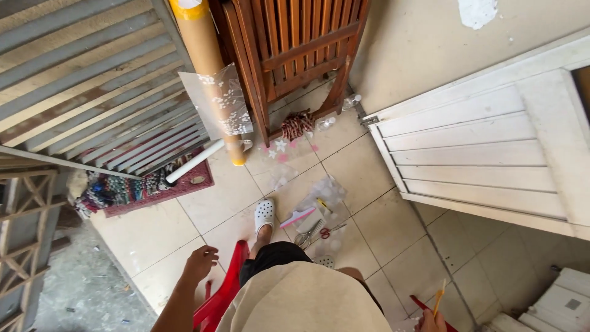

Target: The person uses a brush to clean the panels of a door and organizes vinyl application tools and materials on the floor.

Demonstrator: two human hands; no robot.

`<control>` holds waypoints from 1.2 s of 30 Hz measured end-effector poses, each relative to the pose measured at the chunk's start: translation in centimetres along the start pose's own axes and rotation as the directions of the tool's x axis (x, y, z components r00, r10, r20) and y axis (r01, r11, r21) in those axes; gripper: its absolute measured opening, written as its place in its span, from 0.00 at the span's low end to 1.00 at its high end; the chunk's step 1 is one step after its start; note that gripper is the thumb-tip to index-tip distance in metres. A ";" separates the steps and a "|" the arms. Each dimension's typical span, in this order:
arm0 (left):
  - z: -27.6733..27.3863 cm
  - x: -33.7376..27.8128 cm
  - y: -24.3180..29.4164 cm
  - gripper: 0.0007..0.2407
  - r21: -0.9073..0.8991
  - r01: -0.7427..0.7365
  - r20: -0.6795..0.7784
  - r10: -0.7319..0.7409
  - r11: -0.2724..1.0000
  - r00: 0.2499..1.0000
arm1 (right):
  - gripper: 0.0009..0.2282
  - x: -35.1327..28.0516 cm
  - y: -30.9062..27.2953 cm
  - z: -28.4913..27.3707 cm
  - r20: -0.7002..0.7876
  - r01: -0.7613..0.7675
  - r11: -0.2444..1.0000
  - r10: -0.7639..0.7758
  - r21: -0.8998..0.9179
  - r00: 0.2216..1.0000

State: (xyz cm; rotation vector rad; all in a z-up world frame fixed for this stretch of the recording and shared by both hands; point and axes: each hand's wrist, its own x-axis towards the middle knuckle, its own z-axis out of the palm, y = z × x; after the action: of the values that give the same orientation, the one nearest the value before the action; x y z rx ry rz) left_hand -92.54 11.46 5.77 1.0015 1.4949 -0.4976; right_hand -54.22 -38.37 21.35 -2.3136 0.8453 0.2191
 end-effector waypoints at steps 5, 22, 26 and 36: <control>0.0 1.3 -0.2 0.13 -0.097 -0.023 -0.042 0.019 0.995 0.999 | 0.24 -2.3 -8.6 1.8 0.148 0.121 0.948 -0.080 -0.295 0.986; 32.0 18.9 13.5 0.14 -0.340 -0.074 -0.720 -0.209 0.937 0.662 | 0.14 30.2 -28.6 43.4 0.969 0.990 -0.123 -0.230 0.069 -0.096; 48.1 24.7 10.0 0.14 -0.312 0.038 -0.593 -0.226 0.949 0.773 | 0.19 31.5 -31.3 54.3 0.999 0.952 -0.303 0.000 0.047 -0.049; 61.6 27.9 11.9 0.15 -0.282 0.063 -0.274 -0.144 0.957 0.951 | 0.30 27.6 -30.3 75.1 0.976 0.683 -0.728 -0.099 0.061 -0.192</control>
State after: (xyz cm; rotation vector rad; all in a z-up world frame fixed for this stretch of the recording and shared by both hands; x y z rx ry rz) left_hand -44.84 -22.40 -30.21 0.8055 1.8327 -0.2139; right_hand -8.96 12.43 -30.52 -2.4704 -2.6605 0.7441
